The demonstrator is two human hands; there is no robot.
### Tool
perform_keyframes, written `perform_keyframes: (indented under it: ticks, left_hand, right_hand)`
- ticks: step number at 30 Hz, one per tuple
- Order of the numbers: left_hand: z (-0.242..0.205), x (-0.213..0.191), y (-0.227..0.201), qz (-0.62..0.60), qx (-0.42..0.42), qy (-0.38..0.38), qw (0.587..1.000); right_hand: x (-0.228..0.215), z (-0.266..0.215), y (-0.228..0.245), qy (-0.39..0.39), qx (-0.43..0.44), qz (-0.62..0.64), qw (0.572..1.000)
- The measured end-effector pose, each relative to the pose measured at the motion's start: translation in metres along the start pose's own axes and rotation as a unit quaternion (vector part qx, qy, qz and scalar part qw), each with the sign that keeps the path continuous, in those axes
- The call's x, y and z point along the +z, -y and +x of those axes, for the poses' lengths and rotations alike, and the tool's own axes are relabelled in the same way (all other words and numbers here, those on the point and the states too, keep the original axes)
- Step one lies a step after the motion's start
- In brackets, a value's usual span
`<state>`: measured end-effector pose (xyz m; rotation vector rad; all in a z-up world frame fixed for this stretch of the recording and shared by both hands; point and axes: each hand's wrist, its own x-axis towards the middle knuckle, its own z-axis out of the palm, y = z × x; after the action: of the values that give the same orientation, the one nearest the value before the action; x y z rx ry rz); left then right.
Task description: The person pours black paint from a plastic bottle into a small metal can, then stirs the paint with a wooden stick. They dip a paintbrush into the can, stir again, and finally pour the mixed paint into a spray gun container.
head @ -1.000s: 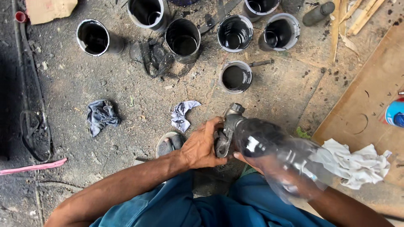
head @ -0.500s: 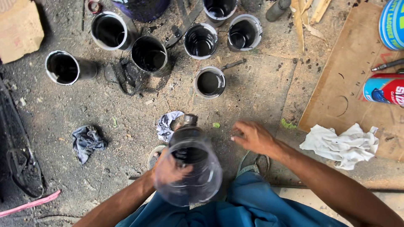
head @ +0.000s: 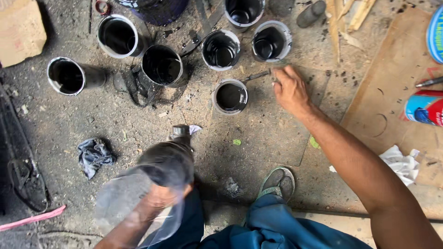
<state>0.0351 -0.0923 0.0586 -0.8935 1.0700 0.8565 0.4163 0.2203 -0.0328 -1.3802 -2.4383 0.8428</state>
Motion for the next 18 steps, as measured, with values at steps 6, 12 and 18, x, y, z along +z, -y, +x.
perform_keyframes:
  ticks: [6, 12, 18]
  left_hand:
    - [-0.018, -0.041, -0.034, -0.318, -0.156, -0.103, 0.929]
    - [-0.058, 0.026, -0.034, 0.622, 0.611, -0.105, 0.478]
    - [-0.032, -0.007, -0.043, 0.722, 0.456, -0.266, 0.447]
  right_hand:
    - [0.001, 0.012, 0.009, -0.003, -0.015, -0.095, 0.995]
    - [0.005, 0.013, 0.004, -0.032, -0.029, -0.102, 0.994]
    - [0.001, 0.001, -0.001, -0.058, -0.039, -0.101, 0.992]
